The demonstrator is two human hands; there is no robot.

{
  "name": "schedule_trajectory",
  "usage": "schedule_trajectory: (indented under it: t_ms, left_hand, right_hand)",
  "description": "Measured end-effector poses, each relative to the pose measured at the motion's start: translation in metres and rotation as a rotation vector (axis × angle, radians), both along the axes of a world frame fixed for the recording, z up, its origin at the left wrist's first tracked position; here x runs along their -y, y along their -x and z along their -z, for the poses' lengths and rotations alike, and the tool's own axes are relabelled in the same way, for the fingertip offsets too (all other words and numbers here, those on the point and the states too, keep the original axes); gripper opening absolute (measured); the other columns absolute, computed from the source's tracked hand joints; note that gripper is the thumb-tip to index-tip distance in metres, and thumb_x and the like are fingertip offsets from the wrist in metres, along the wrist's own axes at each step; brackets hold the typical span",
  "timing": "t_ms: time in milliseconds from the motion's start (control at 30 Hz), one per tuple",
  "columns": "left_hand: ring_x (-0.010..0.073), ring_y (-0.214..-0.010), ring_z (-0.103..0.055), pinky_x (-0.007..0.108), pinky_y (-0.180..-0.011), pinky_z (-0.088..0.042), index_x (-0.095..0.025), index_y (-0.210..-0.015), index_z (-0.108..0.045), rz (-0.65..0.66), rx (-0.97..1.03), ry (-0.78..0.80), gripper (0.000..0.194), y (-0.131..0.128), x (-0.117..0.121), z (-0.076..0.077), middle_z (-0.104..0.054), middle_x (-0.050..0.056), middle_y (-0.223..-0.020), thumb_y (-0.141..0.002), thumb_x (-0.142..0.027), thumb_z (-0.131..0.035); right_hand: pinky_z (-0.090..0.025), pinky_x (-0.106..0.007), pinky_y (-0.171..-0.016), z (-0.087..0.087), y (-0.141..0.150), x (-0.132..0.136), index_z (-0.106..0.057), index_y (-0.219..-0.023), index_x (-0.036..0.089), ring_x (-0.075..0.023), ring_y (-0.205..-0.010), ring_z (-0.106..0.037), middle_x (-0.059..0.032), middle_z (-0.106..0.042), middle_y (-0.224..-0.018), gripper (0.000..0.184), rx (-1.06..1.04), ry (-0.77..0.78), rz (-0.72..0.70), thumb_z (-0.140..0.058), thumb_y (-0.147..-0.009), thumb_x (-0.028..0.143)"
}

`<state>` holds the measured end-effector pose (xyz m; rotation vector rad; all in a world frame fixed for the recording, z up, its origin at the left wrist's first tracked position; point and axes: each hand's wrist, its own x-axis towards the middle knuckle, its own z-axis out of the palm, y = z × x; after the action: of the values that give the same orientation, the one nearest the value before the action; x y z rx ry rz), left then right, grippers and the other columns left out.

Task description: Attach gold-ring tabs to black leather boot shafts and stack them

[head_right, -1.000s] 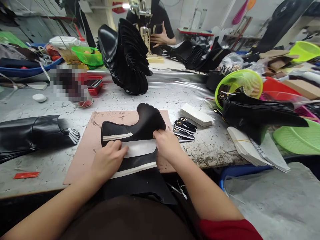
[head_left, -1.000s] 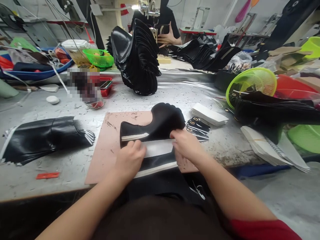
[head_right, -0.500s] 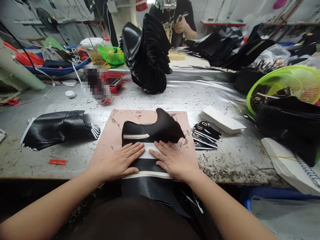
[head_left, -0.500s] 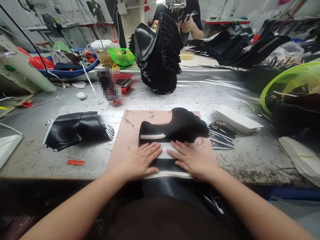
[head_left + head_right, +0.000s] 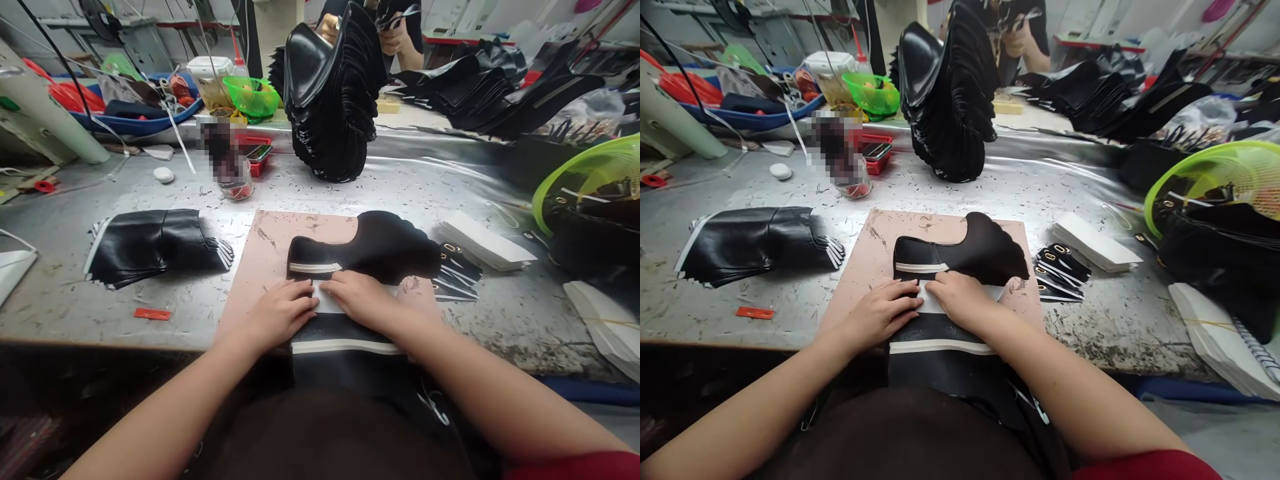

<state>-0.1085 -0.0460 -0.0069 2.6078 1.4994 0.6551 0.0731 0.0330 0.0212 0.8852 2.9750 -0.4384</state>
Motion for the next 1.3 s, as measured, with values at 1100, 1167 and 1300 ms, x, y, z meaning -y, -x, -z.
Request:
schedule_trajectory:
  t_ms: [1100, 1167, 1300]
  left_hand:
    - [0.0223, -0.11, -0.049, 0.039, -0.092, -0.043, -0.02, -0.088, -0.061, -0.022, -0.017, 0.083, 0.012, 0.002, 0.01, -0.004, -0.061, 0.004, -0.114, -0.083, -0.023, -0.051]
    - [0.0227, -0.11, -0.049, 0.04, -0.09, -0.043, -0.027, -0.102, -0.06, -0.018, -0.06, 0.081, 0.022, 0.001, 0.011, -0.007, -0.059, 0.004, -0.116, -0.084, -0.021, -0.049]
    - [0.0248, -0.11, -0.048, 0.042, -0.091, -0.043, -0.032, -0.102, -0.062, 0.002, -0.065, 0.106, 0.023, 0.003, 0.014, -0.014, -0.057, 0.005, -0.116, -0.081, -0.029, -0.054]
  right_hand:
    - [-0.049, -0.023, -0.047, 0.018, -0.192, 0.067, -0.061, -0.075, 0.028, -0.0169, -0.053, -0.06, -0.0009, -0.063, -0.063, 0.016, -0.341, 0.294, 0.364, -0.051, -0.079, 0.039]
    - [-0.051, -0.021, -0.046, 0.018, -0.204, 0.066, -0.067, -0.078, 0.032, -0.0173, -0.055, -0.062, 0.0001, -0.067, -0.067, 0.014, -0.23, 0.394, 0.194, -0.059, -0.073, 0.042]
    - [-0.049, -0.024, -0.04, 0.005, -0.176, 0.027, -0.061, -0.107, 0.025, -0.0174, -0.052, -0.062, -0.0051, -0.069, -0.081, 0.042, -0.33, 0.134, 0.412, -0.053, -0.074, 0.051]
